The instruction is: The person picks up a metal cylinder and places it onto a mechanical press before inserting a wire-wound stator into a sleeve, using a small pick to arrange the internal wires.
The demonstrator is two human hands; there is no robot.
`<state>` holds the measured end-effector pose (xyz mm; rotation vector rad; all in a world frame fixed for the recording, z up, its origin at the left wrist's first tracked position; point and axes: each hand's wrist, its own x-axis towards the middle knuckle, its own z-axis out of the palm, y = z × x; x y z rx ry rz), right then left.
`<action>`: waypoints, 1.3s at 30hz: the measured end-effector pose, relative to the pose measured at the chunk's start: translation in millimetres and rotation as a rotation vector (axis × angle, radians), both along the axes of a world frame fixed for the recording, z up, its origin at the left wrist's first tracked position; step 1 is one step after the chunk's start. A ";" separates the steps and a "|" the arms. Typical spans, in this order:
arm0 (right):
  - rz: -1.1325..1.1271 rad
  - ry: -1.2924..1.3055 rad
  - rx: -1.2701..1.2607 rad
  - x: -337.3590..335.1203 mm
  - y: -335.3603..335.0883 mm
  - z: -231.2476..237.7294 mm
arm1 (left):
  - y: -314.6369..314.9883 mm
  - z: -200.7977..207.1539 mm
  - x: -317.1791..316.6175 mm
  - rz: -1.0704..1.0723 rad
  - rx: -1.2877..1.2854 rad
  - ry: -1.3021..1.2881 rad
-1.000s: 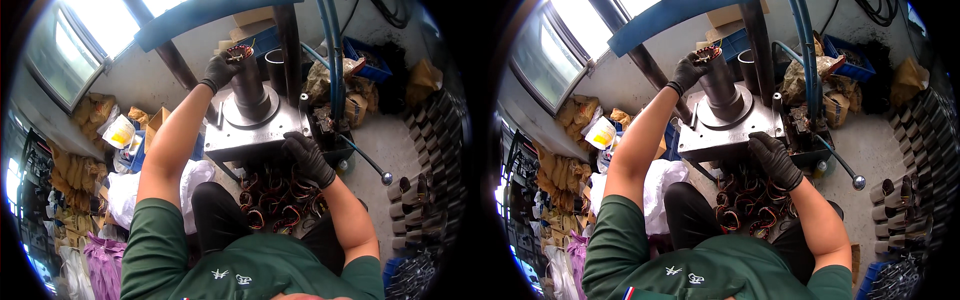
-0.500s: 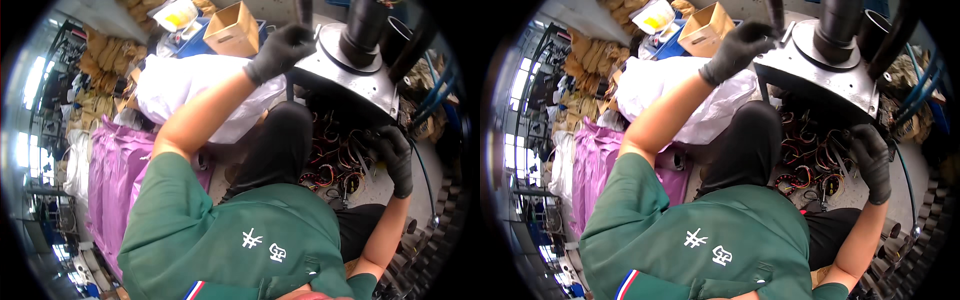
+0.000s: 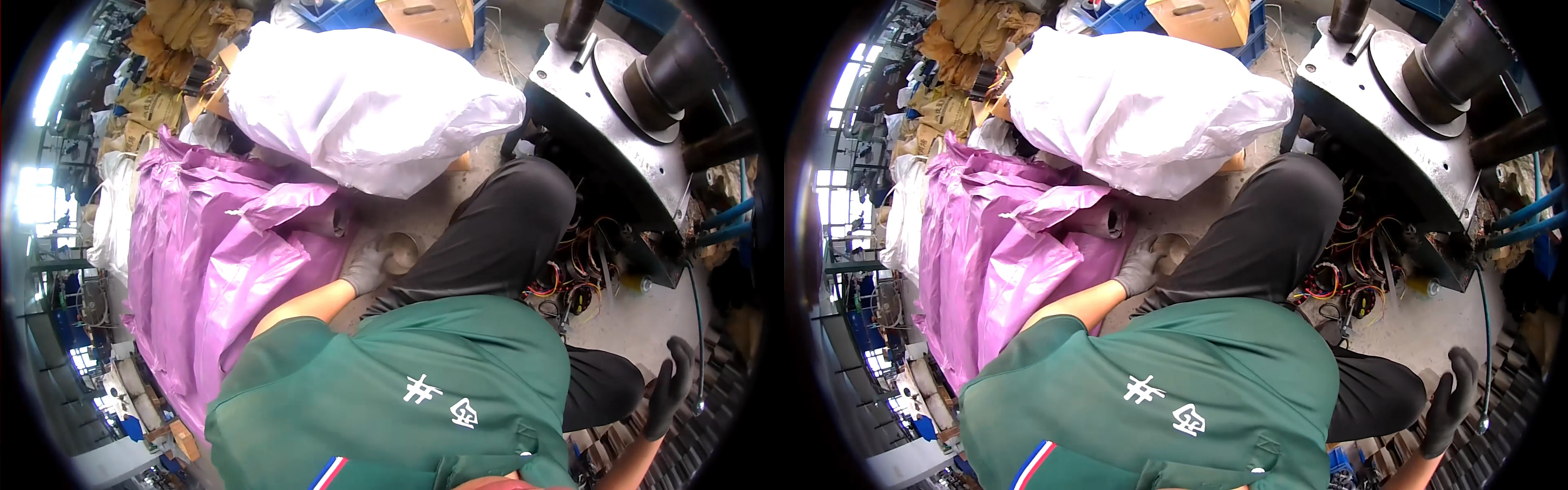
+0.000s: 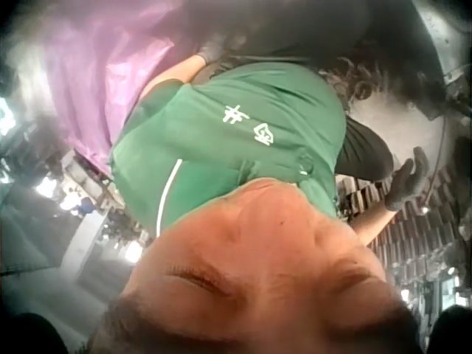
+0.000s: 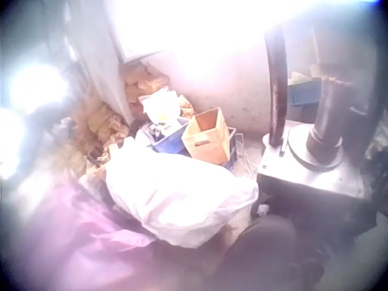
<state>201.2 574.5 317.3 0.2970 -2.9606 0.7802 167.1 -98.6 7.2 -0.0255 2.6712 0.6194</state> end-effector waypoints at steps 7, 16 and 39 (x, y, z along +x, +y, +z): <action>-0.375 0.854 0.467 48.1 -15.5 40.2 | -20.5 -59.0 10.0 -0.023 -0.009 0.021; -0.680 1.000 -0.116 -12.6 -3.0 -18.0 | 54.1 25.6 -154.9 -0.244 0.022 0.057; -0.681 1.201 -0.419 -143.7 41.0 50.4 | 341.2 478.4 -323.1 -0.811 0.654 1.177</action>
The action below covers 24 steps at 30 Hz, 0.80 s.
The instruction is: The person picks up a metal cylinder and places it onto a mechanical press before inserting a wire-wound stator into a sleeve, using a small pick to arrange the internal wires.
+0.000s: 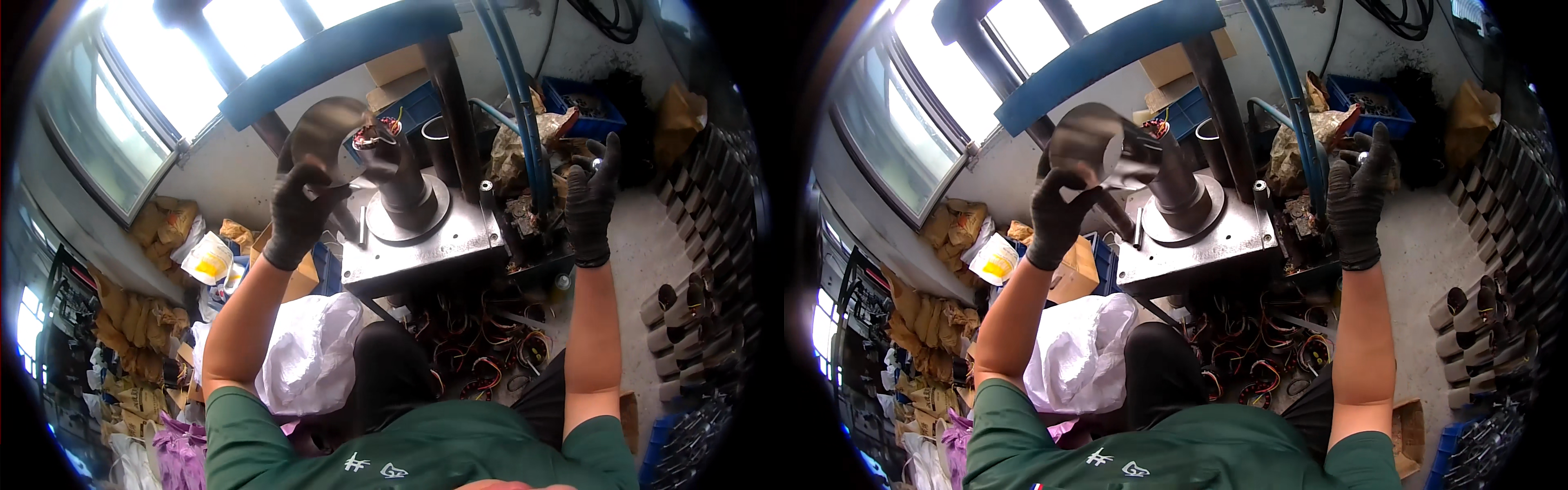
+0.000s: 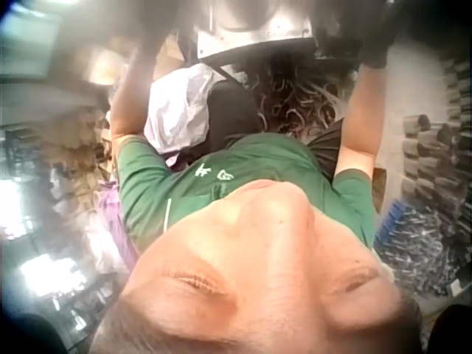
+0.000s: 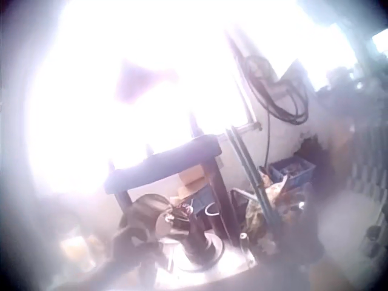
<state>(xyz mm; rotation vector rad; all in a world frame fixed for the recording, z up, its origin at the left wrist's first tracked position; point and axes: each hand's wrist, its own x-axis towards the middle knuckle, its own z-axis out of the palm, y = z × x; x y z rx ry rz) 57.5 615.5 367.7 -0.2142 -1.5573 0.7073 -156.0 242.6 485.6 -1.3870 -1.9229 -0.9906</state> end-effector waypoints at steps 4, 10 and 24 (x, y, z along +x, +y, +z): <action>0.005 0.010 0.009 1.3 2.7 -2.7 | 79.1 26.7 4.5 -0.139 0.024 0.168; -0.065 0.042 0.027 7.4 -2.5 3.5 | 128.8 40.3 -31.2 0.150 -0.120 0.265; -0.165 -0.164 0.002 46.3 -19.2 46.0 | 103.7 72.8 -147.2 0.291 -0.058 -0.350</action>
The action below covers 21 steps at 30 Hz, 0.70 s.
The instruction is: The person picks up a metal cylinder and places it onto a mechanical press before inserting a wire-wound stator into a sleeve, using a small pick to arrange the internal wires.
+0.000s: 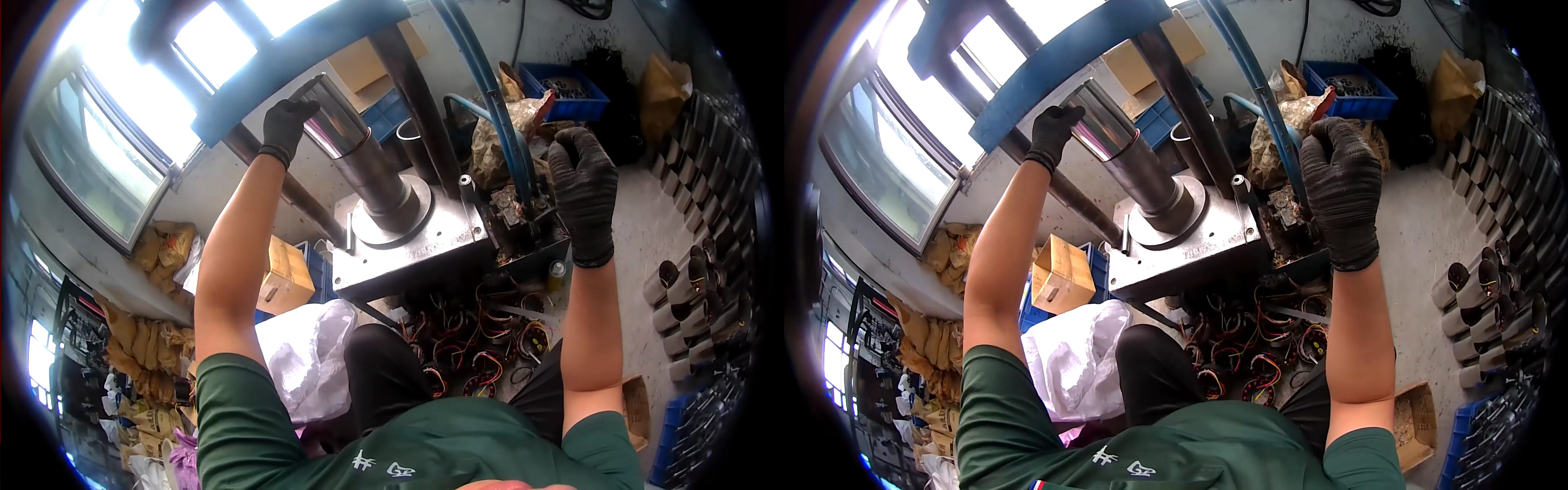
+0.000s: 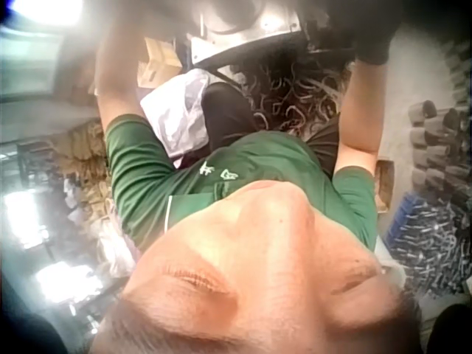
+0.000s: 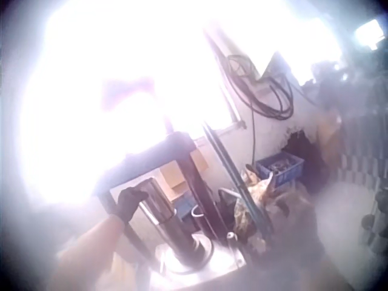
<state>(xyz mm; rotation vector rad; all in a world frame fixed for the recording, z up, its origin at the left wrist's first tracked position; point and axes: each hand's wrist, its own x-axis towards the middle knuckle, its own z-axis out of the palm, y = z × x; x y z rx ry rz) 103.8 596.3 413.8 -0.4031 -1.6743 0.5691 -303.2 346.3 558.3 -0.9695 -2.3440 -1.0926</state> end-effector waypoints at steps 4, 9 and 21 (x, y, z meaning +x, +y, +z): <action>0.064 -0.043 -0.063 5.3 3.8 0.6 | 10.4 -2.2 -10.4 -0.141 0.057 -0.161; 0.131 -0.114 -0.115 10.6 2.4 3.3 | 12.6 0.5 -14.5 -0.153 0.030 -0.271; 0.168 -0.200 -0.086 16.3 3.7 0.5 | 12.9 -13.9 -19.2 -0.115 -0.040 0.069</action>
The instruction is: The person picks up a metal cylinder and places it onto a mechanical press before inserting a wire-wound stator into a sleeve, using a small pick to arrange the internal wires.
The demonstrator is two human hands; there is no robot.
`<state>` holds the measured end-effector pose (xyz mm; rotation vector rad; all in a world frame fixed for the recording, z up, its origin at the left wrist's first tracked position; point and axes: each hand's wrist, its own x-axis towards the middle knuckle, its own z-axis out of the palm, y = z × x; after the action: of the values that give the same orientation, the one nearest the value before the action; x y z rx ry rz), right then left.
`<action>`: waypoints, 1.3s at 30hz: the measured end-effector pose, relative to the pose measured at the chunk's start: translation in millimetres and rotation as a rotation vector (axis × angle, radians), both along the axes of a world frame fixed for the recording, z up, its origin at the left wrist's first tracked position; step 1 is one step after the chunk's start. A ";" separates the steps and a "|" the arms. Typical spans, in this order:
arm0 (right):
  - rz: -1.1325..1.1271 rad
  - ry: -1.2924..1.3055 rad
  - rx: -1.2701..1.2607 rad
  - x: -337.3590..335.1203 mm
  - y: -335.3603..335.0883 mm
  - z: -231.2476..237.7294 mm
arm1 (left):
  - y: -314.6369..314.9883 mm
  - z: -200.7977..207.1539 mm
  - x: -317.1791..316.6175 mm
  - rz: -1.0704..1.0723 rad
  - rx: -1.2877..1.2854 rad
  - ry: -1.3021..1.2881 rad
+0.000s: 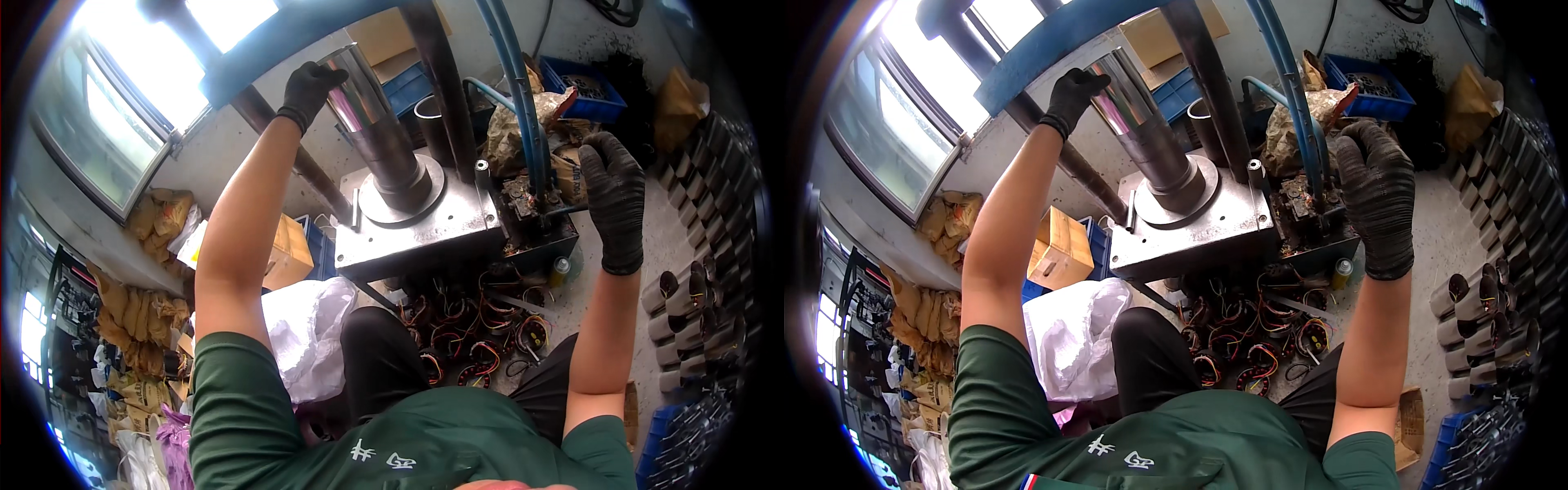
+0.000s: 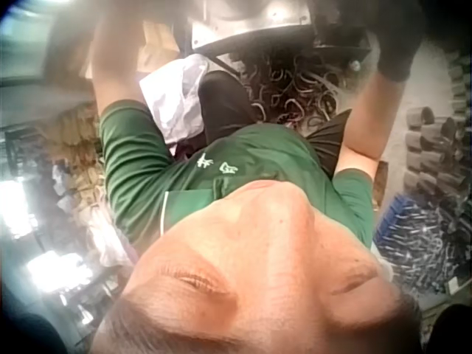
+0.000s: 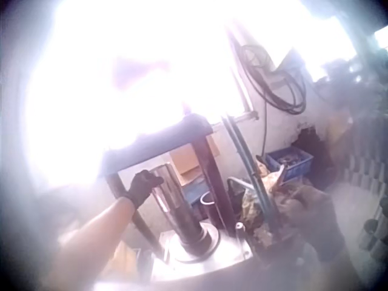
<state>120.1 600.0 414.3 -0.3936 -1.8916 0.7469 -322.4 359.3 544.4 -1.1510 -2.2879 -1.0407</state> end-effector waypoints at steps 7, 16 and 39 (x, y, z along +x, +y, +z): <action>0.075 -0.222 0.140 12.5 -19.6 0.7 | -1.4 -27.5 -2.8 -0.025 0.153 0.104; 0.280 -1.266 0.765 64.2 -48.8 1.1 | -15.0 -221.3 67.2 -0.028 0.774 -0.187; 0.088 -1.360 0.546 122.3 -81.8 -81.8 | -17.2 -315.7 70.4 0.171 0.548 -0.420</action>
<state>242.4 518.1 332.5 -0.5138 -3.2590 -0.1539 -252.0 342.0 228.7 -0.5429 -2.1140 -1.8202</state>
